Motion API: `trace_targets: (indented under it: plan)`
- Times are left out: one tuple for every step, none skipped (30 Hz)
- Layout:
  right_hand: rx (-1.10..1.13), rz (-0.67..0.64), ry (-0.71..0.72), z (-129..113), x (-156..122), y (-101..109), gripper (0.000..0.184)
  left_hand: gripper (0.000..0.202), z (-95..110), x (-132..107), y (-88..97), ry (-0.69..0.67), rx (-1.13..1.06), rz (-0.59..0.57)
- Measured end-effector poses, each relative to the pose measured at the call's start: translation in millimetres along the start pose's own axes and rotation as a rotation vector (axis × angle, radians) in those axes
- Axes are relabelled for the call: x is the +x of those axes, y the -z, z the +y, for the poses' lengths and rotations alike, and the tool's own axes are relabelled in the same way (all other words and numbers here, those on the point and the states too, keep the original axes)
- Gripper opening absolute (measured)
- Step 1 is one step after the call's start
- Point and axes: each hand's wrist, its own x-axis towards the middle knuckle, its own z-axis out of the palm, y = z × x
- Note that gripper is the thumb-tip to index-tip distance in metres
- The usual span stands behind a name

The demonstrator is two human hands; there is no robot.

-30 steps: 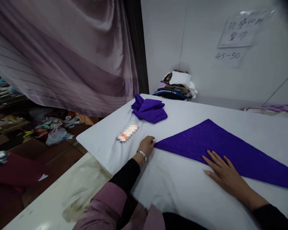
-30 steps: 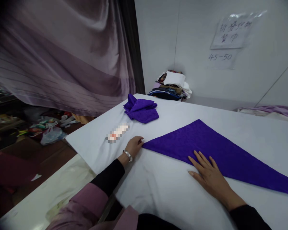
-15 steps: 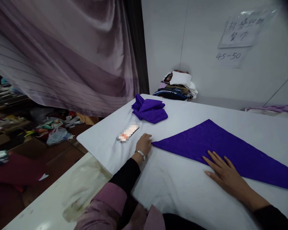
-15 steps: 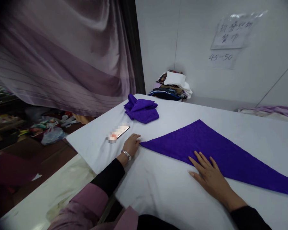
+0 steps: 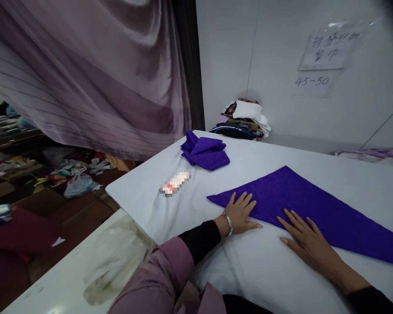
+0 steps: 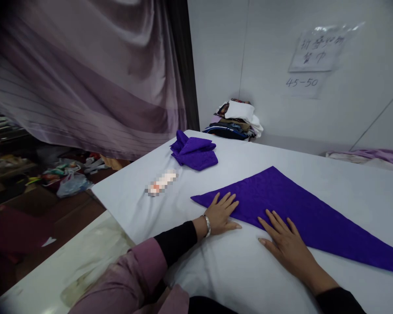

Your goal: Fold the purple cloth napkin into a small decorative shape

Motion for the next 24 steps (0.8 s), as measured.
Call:
trace_targets:
  plan:
    - [-0.001, 0.002, 0.002, 0.0, -0.1, -0.1, 0.061, 0.081, -0.7, -1.8, -1.5, 0.006, -0.003, -0.020]
    - [-0.001, 0.002, 0.006, 0.1, -0.2, -0.3, 0.062, 0.082, -1.5, -3.9, -2.1, 0.016, -0.007, -0.034]
    - [-0.002, 0.002, 0.010, 0.2, -0.2, -0.4, 0.062, 0.082, -2.3, -6.1, -2.0, 0.024, -0.009, -0.044]
    - [-0.003, 0.002, 0.012, 0.3, -0.2, -0.5, 0.062, 0.082, -2.8, -8.1, -1.4, 0.031, -0.008, -0.049]
    - [-0.006, 0.000, 0.015, 0.5, -0.1, -0.6, 0.062, 0.082, -3.1, -9.9, -0.6, 0.036, -0.005, -0.050]
    - [-0.010, -0.004, 0.017, 0.6, 0.0, -0.5, 0.062, 0.082, -3.2, -11.4, 0.3, 0.042, 0.000, -0.048]
    - [-0.014, -0.008, 0.018, 0.6, 0.2, -0.5, 0.062, 0.082, -3.2, -12.8, 1.1, 0.046, 0.004, -0.047]
    - [-0.018, -0.013, 0.017, 0.6, 0.4, -0.3, 0.062, 0.081, -3.3, -14.1, 1.6, 0.051, 0.008, -0.046]
    - [-0.021, -0.017, 0.015, 0.5, 0.5, -0.2, 0.063, 0.081, -3.6, -15.4, 2.0, 0.058, 0.010, -0.045]
    - [-0.022, -0.018, 0.012, 0.4, 0.6, -0.1, 0.063, 0.081, -4.3, -17.0, 2.2, 0.065, 0.012, -0.044]
    - [-0.019, -0.017, 0.008, 0.2, 0.6, 0.0, 0.063, 0.081, -5.3, -18.8, 2.2, 0.074, 0.016, -0.043]
    - [-0.013, -0.014, 0.003, 0.1, 0.6, 0.0, 0.063, 0.081, -6.6, -21.0, 2.3, 0.082, 0.022, -0.043]
    - [-0.006, -0.009, -0.001, -0.1, 0.6, 0.0, 0.063, 0.081, -8.3, -23.6, 2.4, 0.092, 0.029, -0.042]
    - [-0.001, -0.005, -0.004, -0.2, 0.5, 0.0, 0.062, 0.080, -10.2, -26.5, 2.6, 0.101, 0.036, -0.040]
    - [0.003, -0.002, -0.005, -0.3, 0.4, 0.0, 0.062, 0.080, -12.2, -29.6, 3.0, 0.110, 0.042, -0.037]
    - [0.003, -0.001, -0.003, -0.4, 0.3, 0.1, 0.062, 0.079, -14.2, -32.8, 3.6, 0.119, 0.046, -0.032]
    - [-0.001, -0.002, -0.002, -0.4, 0.2, 0.3, 0.062, 0.079, -16.2, -35.9, 4.4, 0.129, 0.047, -0.027]
    - [-0.005, -0.005, -0.001, -0.5, 0.1, 0.5, 0.062, 0.079, -18.1, -39.0, 5.3, 0.139, 0.045, -0.024]
    - [-0.007, -0.010, -0.001, -0.6, 0.0, 0.9, 0.062, 0.079, -19.8, -41.9, 6.3, 0.150, 0.042, -0.024]
    - [-0.008, -0.015, 0.000, -0.8, -0.1, 1.4, 0.062, 0.079, -21.4, -44.6, 7.4, 0.162, 0.038, -0.026]
    - [-0.007, -0.016, -0.001, -1.0, -0.2, 1.8, 0.062, 0.079, -22.8, -47.0, 8.5, 0.175, 0.036, -0.030]
    - [-0.005, -0.018, -0.001, -1.2, -0.2, 2.2, 0.062, 0.079, -24.1, -49.2, 9.5, 0.188, 0.035, -0.034]
    - [-0.002, -0.017, -0.001, -1.3, -0.2, 2.5, 0.062, 0.079, -25.3, -51.3, 10.5, 0.200, 0.036, -0.038]
    - [-0.001, -0.015, -0.001, -1.5, -0.2, 2.7, 0.062, 0.079, -26.3, -53.3, 11.5, 0.211, 0.036, -0.041]
